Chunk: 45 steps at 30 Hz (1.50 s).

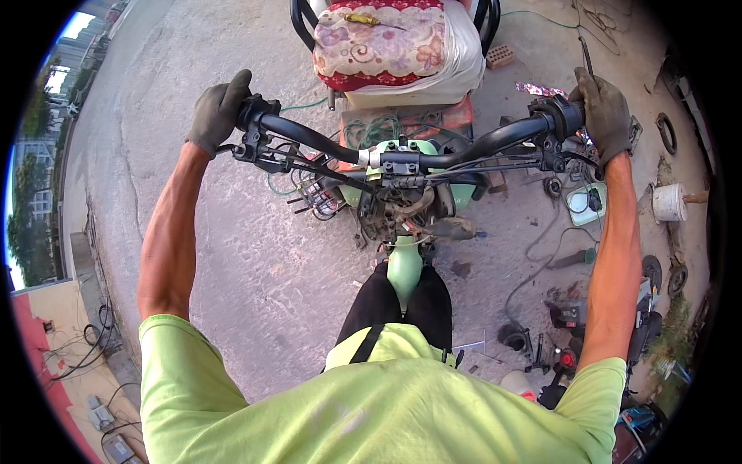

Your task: The person adjusts and manipulates the handlebars and wiring of a green motorcycle. They repeatedly grip the handlebars, twist the throttle, and pull on wires near the handlebar stem.

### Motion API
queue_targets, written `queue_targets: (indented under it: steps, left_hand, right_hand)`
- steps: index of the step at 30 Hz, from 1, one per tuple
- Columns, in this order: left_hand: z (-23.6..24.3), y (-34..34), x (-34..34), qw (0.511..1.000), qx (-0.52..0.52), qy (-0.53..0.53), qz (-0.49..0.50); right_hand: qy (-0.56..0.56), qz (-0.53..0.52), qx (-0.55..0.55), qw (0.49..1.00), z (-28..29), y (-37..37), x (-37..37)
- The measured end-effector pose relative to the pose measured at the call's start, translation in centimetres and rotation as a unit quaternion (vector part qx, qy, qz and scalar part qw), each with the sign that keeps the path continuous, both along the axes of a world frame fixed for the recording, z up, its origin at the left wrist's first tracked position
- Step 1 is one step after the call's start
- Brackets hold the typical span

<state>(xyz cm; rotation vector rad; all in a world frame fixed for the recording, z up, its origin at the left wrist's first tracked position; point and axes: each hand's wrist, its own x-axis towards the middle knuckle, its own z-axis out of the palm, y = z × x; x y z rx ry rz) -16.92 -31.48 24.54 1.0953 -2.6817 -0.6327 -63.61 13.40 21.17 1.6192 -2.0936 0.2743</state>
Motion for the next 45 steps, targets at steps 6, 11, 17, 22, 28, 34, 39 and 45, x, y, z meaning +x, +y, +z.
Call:
queue_targets:
  steps: [6, 11, 17, 22, 28, 34, 39, 45]
  left_hand:
    - [1.0, 1.4, 2.0, 0.999, -0.012, -0.006, 0.031]
    - [2.0, 3.8, 2.6, 0.997, -0.012, -0.005, 0.078]
    - [0.6, 1.9, 2.0, 0.999, 0.002, 0.027, 0.029]
    - [0.1, 1.3, 1.5, 0.999, 0.001, 0.041, 0.019]
    - [1.6, 1.5, 1.4, 0.999, 0.038, -0.004, 0.003]
    - [0.9, -0.5, 1.9, 0.997, -0.060, 0.035, 0.035]
    - [-2.2, -4.1, 3.6, 0.969, 0.137, 0.116, 0.167]
    - [-1.6, -3.0, 3.6, 0.971, 0.142, 0.132, 0.140]
  right_hand:
    - [-0.127, 0.014, -0.055, 0.990, -1.4, -1.5, -1.6]
    - [-0.187, 0.061, -0.047, 0.979, -2.0, -3.4, -5.0]
    - [-0.186, -0.027, -0.017, 0.982, -0.7, -1.9, -2.2]
    - [-0.167, -0.055, -0.003, 0.984, -0.4, -1.3, -0.4]
    - [-0.119, 0.007, 0.021, 0.993, -0.2, -1.0, -0.7]
    - [-0.243, -0.094, 0.075, 0.963, 1.3, -1.6, -0.6]
    - [-0.103, -0.035, 0.096, 0.989, 0.5, -1.6, -1.2]
    - [-0.155, -0.040, 0.036, 0.986, -0.3, -1.3, -2.1]
